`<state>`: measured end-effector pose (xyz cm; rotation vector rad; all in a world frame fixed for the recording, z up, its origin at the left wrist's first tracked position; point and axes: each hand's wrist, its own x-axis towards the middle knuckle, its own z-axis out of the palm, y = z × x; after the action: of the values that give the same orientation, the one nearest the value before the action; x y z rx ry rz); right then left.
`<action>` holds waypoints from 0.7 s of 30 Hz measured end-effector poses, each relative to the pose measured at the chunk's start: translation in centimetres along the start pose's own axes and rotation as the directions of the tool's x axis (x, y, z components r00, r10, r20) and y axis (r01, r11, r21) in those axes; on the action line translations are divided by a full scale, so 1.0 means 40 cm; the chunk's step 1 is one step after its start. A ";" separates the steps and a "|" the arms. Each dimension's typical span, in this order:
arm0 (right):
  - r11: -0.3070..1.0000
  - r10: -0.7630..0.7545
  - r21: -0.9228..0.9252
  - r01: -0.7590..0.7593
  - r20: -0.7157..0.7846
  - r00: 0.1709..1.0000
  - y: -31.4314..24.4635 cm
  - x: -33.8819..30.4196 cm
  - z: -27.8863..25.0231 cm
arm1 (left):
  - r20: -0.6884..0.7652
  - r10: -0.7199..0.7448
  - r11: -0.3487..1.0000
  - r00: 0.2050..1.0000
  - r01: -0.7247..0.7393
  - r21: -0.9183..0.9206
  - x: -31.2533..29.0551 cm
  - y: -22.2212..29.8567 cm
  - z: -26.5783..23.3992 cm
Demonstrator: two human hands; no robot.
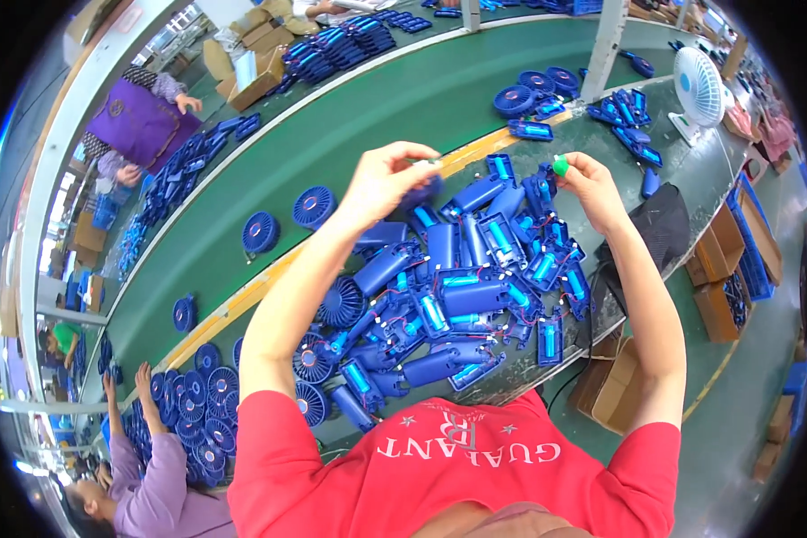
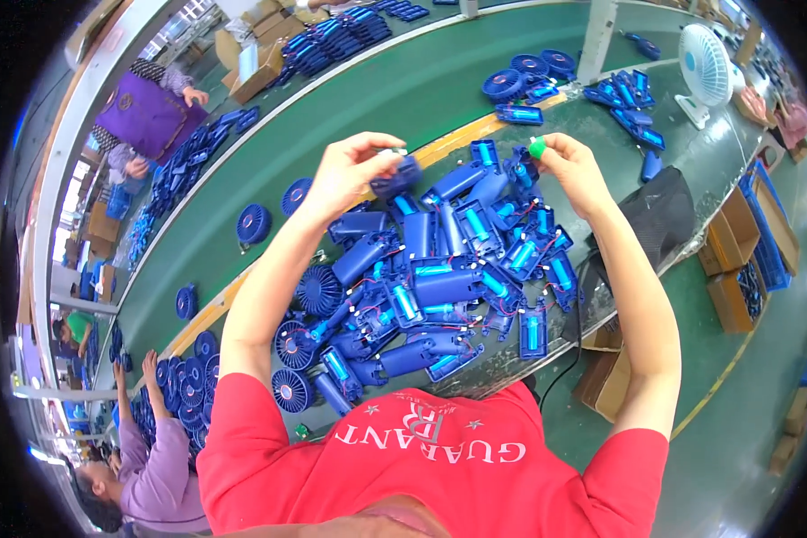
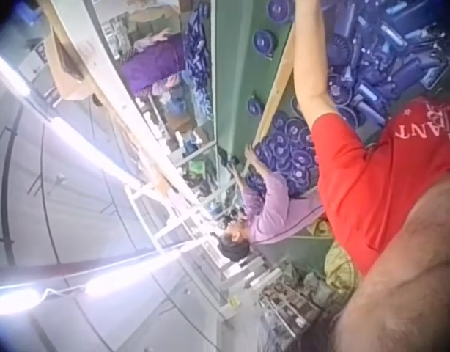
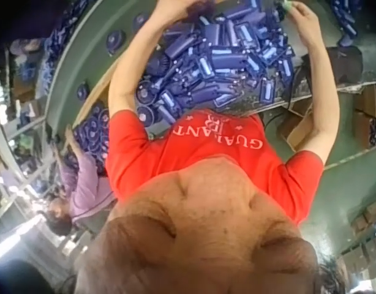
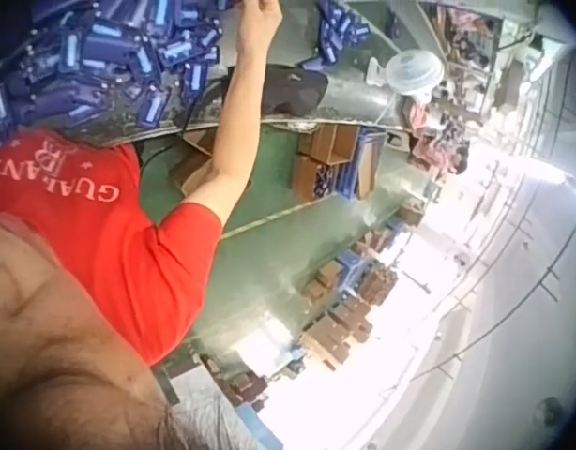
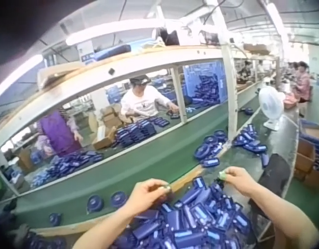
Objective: The person connects wire plugs to circuit boards by hand, fits them into portable fan handles, and places the assembled components onto a conveyor belt.
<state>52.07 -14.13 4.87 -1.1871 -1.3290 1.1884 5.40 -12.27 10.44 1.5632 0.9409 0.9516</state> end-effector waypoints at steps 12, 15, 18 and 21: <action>0.956 -0.136 -0.207 0.206 0.308 0.942 -0.311 -0.183 0.388 | 0.134 -0.075 0.939 0.988 0.115 -0.324 -0.177 0.147 0.081; 0.935 -0.136 -0.272 0.227 0.318 0.938 -0.332 -0.196 0.398 | 0.147 -0.077 0.934 0.986 0.123 -0.334 -0.188 0.144 0.083; 0.940 -0.101 -0.276 0.199 0.331 0.938 -0.358 -0.210 0.419 | 0.159 -0.082 0.929 0.984 0.133 -0.344 -0.195 0.140 0.083; 0.944 -0.083 -0.272 0.189 0.356 0.931 -0.384 -0.212 0.429 | 0.170 -0.071 0.935 0.983 0.125 -0.333 -0.195 0.128 0.069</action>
<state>34.59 -24.48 18.62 -1.1059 -1.8813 1.1501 5.52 -21.24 14.16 1.2624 0.6934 0.8567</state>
